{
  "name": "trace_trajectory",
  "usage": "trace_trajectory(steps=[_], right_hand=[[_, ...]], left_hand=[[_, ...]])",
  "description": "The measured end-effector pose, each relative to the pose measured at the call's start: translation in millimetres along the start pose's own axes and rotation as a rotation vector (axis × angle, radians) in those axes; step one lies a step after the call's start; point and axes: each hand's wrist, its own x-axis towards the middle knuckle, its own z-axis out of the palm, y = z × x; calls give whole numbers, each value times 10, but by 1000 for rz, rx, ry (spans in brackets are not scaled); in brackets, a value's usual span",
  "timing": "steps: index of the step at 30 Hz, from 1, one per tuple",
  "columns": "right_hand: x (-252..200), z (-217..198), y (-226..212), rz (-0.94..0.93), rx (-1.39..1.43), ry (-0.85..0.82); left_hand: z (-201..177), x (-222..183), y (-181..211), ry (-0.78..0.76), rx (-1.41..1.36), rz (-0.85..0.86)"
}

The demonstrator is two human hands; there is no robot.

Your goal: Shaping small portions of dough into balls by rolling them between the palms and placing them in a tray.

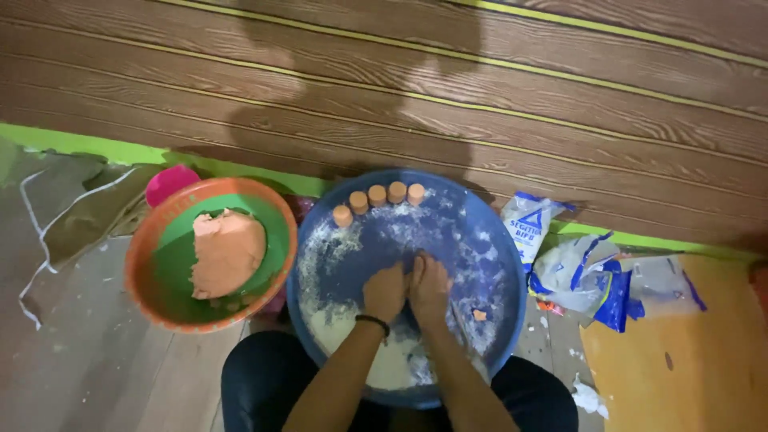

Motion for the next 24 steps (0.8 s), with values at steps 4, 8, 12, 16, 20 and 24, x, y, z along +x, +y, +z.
trace_trajectory(steps=[4, 8, 12, 16, 20, 24], right_hand=[[163, -207, -147, -101, -77, -182], [210, 189, 5, 65, -62, -259], [342, 399, 93, 13, -67, -279], [554, 472, 130, 59, -20, -422], [515, 570, 129, 0, -51, -39], [693, 399, 234, 502, 617, -229]], left_hand=[[146, 27, -181, -63, -194, -8], [-294, -189, 64, -185, -216, 96], [-556, -334, 162, -125, -152, 252], [-45, -4, -112, 19, -19, 379], [-46, 7, -91, 40, 139, 335], [0, -124, -85, 266, 425, 505]])
